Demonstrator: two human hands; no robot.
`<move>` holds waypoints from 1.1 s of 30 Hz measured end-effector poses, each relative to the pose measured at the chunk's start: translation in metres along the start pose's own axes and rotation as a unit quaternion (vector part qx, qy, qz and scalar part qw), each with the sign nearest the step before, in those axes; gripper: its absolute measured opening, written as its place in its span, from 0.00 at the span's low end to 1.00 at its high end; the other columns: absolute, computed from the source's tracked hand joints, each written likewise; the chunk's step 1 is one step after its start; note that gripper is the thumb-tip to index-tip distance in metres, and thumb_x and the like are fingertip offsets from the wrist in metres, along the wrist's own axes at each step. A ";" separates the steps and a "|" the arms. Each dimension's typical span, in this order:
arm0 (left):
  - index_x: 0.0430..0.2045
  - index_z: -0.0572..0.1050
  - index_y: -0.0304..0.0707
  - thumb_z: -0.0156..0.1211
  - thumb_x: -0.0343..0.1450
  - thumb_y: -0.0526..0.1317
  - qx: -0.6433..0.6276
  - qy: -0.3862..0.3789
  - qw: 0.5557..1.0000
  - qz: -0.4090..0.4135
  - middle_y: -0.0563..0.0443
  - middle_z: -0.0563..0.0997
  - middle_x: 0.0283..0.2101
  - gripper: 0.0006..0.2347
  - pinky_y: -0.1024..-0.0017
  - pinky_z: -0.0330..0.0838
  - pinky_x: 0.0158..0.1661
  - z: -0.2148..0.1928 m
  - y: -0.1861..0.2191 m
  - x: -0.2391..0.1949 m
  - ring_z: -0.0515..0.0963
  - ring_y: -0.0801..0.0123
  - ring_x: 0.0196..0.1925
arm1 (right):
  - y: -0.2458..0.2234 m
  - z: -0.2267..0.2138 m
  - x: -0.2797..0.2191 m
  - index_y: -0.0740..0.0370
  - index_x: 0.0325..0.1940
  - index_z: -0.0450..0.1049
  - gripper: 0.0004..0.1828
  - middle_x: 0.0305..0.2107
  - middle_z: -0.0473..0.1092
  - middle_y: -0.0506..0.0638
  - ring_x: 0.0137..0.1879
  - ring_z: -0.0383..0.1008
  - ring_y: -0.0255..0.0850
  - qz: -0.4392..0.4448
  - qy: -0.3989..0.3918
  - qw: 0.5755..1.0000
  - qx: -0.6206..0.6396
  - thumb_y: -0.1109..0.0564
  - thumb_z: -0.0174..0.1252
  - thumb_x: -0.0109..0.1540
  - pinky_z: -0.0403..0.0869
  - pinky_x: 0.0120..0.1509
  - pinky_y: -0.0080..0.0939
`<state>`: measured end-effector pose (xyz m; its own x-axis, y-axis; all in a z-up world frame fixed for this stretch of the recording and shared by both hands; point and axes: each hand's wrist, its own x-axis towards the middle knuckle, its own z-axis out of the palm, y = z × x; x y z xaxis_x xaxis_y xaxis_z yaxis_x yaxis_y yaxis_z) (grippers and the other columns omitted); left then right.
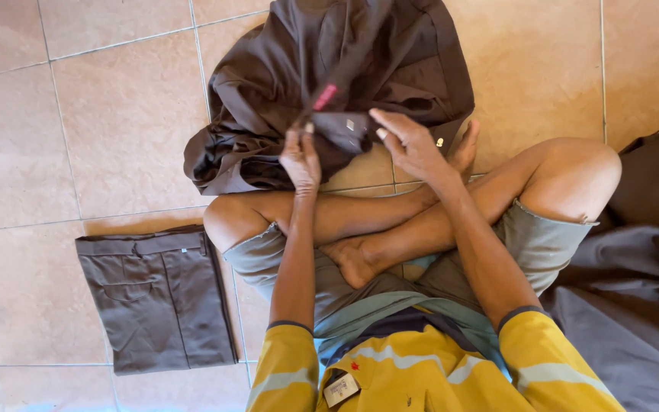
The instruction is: The person sits cross-legged on a tiled floor and folds a pair of brown trousers by hand. They smooth the fabric, fold the legs together, and then fold the garment into a compact rectangular shape, repeating the process for a second pair.
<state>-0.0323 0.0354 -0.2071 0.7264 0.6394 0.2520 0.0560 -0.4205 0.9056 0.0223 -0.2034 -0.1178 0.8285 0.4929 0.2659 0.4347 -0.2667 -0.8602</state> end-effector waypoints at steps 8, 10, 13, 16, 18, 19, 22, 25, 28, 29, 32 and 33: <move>0.39 0.81 0.37 0.61 0.76 0.41 -0.118 0.238 0.953 -0.144 0.47 0.86 0.38 0.07 0.68 0.77 0.50 -0.026 -0.064 0.028 0.85 0.71 0.42 | 0.069 -0.069 -0.020 0.56 0.70 0.69 0.39 0.68 0.58 0.63 0.71 0.57 0.67 0.234 -0.125 0.902 -0.340 0.70 0.60 0.53 0.58 0.71 0.74; 0.37 0.82 0.38 0.61 0.76 0.41 -0.133 0.243 0.949 -0.153 0.48 0.87 0.36 0.07 0.70 0.78 0.49 -0.025 -0.059 0.031 0.85 0.72 0.41 | 0.080 -0.064 -0.021 0.53 0.72 0.69 0.43 0.74 0.52 0.63 0.77 0.50 0.67 0.305 -0.191 0.831 -0.424 0.66 0.68 0.51 0.51 0.73 0.78; 0.39 0.82 0.38 0.62 0.75 0.40 -0.143 0.247 0.946 -0.152 0.47 0.87 0.36 0.07 0.71 0.79 0.47 -0.024 -0.058 0.033 0.85 0.71 0.40 | 0.088 -0.054 -0.020 0.43 0.73 0.67 0.46 0.78 0.48 0.57 0.80 0.43 0.63 0.301 -0.214 0.805 -0.465 0.60 0.71 0.51 0.42 0.76 0.79; 0.42 0.81 0.38 0.62 0.75 0.41 -0.150 0.247 0.943 -0.164 0.45 0.87 0.39 0.08 0.70 0.78 0.50 -0.024 -0.067 0.033 0.84 0.70 0.42 | 0.131 -0.049 -0.033 0.42 0.62 0.78 0.35 0.75 0.57 0.52 0.79 0.47 0.62 0.312 -0.225 0.801 -0.459 0.61 0.68 0.50 0.41 0.74 0.82; 0.39 0.80 0.34 0.61 0.76 0.41 -0.159 0.242 0.944 -0.156 0.44 0.86 0.36 0.08 0.69 0.77 0.49 -0.027 -0.048 0.034 0.80 0.73 0.39 | 0.126 -0.047 -0.038 0.45 0.51 0.83 0.20 0.56 0.74 0.51 0.76 0.57 0.59 0.222 -0.160 0.825 -0.494 0.58 0.57 0.57 0.40 0.73 0.82; 0.39 0.80 0.34 0.61 0.76 0.41 -0.160 0.244 0.944 -0.152 0.44 0.86 0.36 0.08 0.69 0.77 0.49 -0.028 -0.050 0.033 0.80 0.73 0.39 | 0.107 -0.048 -0.035 0.45 0.51 0.83 0.20 0.56 0.74 0.51 0.76 0.57 0.59 0.219 -0.158 0.827 -0.493 0.58 0.57 0.57 0.40 0.73 0.82; 0.37 0.80 0.35 0.60 0.75 0.40 -0.166 0.242 0.945 -0.148 0.48 0.85 0.33 0.07 0.71 0.78 0.47 -0.030 -0.048 0.034 0.80 0.74 0.37 | 0.033 -0.058 -0.022 0.52 0.44 0.81 0.09 0.45 0.79 0.53 0.76 0.64 0.58 0.080 -0.096 0.885 -0.449 0.56 0.57 0.62 0.40 0.76 0.77; 0.37 0.80 0.33 0.61 0.75 0.41 -0.156 0.228 0.950 -0.148 0.46 0.84 0.34 0.08 0.68 0.77 0.48 -0.037 -0.027 0.038 0.79 0.71 0.37 | -0.027 -0.066 -0.012 0.57 0.37 0.77 0.07 0.46 0.79 0.63 0.72 0.69 0.58 0.051 -0.092 0.922 -0.371 0.53 0.57 0.66 0.43 0.80 0.72; 0.32 0.80 0.35 0.62 0.74 0.37 -0.114 0.218 0.964 -0.102 0.48 0.82 0.29 0.05 0.71 0.76 0.45 -0.047 0.027 0.045 0.78 0.76 0.36 | -0.037 -0.067 -0.008 0.48 0.43 0.76 0.10 0.42 0.75 0.60 0.79 0.52 0.62 0.194 -0.129 0.932 -0.276 0.43 0.56 0.67 0.53 0.59 0.98; 0.33 0.81 0.37 0.62 0.75 0.38 -0.071 0.207 0.974 -0.062 0.50 0.83 0.28 0.04 0.72 0.76 0.44 -0.050 0.048 0.049 0.79 0.77 0.34 | -0.068 -0.079 -0.001 0.57 0.34 0.73 0.16 0.32 0.72 0.67 0.60 0.62 0.70 0.190 -0.123 0.952 -0.208 0.45 0.53 0.68 0.59 0.52 0.86; 0.40 0.81 0.42 0.61 0.76 0.38 -0.010 0.174 0.984 0.038 0.50 0.85 0.33 0.04 0.70 0.78 0.45 -0.048 0.129 0.062 0.84 0.70 0.37 | -0.036 -0.066 -0.014 0.50 0.30 0.74 0.23 0.23 0.71 0.55 0.47 0.74 0.54 0.268 -0.058 0.960 -0.064 0.36 0.48 0.70 0.37 0.57 0.69; 0.46 0.81 0.44 0.61 0.76 0.38 0.008 0.153 0.984 0.095 0.48 0.86 0.38 0.06 0.67 0.80 0.47 -0.046 0.158 0.066 0.87 0.63 0.41 | -0.005 -0.053 -0.025 0.35 0.35 0.79 0.24 0.25 0.73 0.37 0.53 0.76 0.31 0.348 -0.001 0.938 0.010 0.26 0.46 0.69 0.10 0.70 0.65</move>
<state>-0.0068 0.0403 -0.0317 0.4841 0.7112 0.5098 -0.0488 -0.5598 0.8272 0.0182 -0.2582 -0.0966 0.9082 0.2077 -0.3633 -0.2169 -0.5089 -0.8331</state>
